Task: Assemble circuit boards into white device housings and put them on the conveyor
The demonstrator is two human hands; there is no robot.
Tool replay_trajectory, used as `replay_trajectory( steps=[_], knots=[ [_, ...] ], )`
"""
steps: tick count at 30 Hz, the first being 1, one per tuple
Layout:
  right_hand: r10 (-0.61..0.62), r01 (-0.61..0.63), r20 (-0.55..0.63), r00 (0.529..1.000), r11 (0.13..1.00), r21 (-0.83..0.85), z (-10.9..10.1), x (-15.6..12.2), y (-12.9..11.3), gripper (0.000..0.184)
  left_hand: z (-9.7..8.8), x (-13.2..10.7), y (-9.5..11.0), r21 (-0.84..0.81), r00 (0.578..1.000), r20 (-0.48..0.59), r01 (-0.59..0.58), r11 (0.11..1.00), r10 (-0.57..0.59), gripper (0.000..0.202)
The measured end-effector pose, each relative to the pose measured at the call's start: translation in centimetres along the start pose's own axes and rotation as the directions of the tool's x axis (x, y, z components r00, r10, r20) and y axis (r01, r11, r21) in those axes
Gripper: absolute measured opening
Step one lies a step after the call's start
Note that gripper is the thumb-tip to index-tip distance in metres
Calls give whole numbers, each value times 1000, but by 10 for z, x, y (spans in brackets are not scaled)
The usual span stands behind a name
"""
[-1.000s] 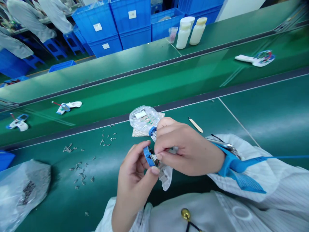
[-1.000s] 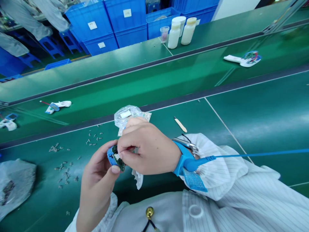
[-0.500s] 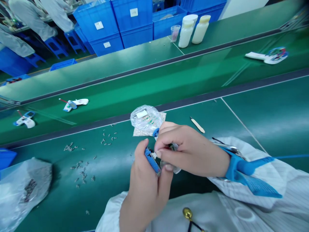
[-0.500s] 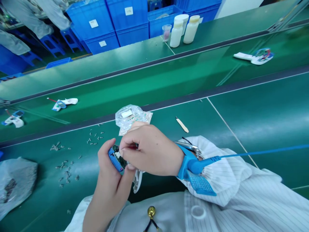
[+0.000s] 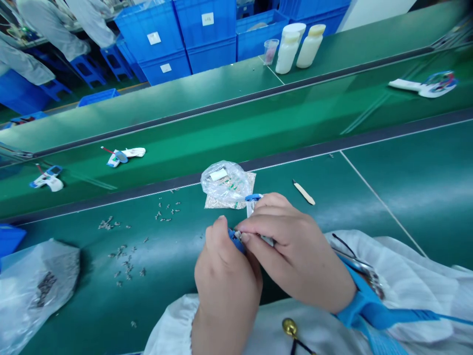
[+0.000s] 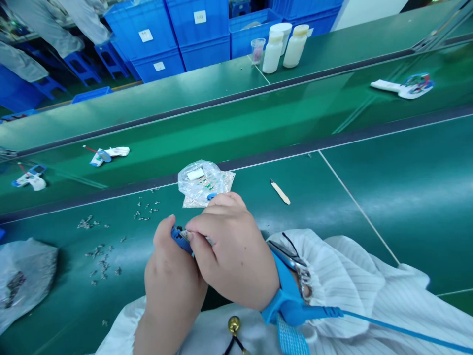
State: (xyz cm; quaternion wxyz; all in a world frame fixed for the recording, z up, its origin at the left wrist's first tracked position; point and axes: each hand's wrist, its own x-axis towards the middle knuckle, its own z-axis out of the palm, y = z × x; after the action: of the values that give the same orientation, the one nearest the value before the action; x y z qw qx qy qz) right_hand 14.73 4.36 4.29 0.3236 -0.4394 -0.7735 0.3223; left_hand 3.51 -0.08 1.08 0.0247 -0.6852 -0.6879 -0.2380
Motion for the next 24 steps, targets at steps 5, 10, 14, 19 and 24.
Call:
replay_trajectory(
  steps=[5,10,14,19,24],
  knots=[
    [-26,25,-28,999,999,-42,1,-5,-5,28,-2,-1,3,-13,999,-35,23,1000,-24,36],
    [-38,37,-7,999,999,-36,1,-8,-8,26,-2,-6,2,-141,985,-72,144,980,-155,33],
    [-35,38,61,998,998,-47,5,-6,-2,23,4,-9,-3,-118,990,57,131,984,-125,41],
    [44,-38,75,996,996,-80,-22,31,48,18,7,-4,-9,-239,964,266,88,967,-22,61],
    [231,-436,-549,803,856,-278,-100,95,146,34,3,-3,-20,-310,901,432,196,930,-45,62]
  ],
)
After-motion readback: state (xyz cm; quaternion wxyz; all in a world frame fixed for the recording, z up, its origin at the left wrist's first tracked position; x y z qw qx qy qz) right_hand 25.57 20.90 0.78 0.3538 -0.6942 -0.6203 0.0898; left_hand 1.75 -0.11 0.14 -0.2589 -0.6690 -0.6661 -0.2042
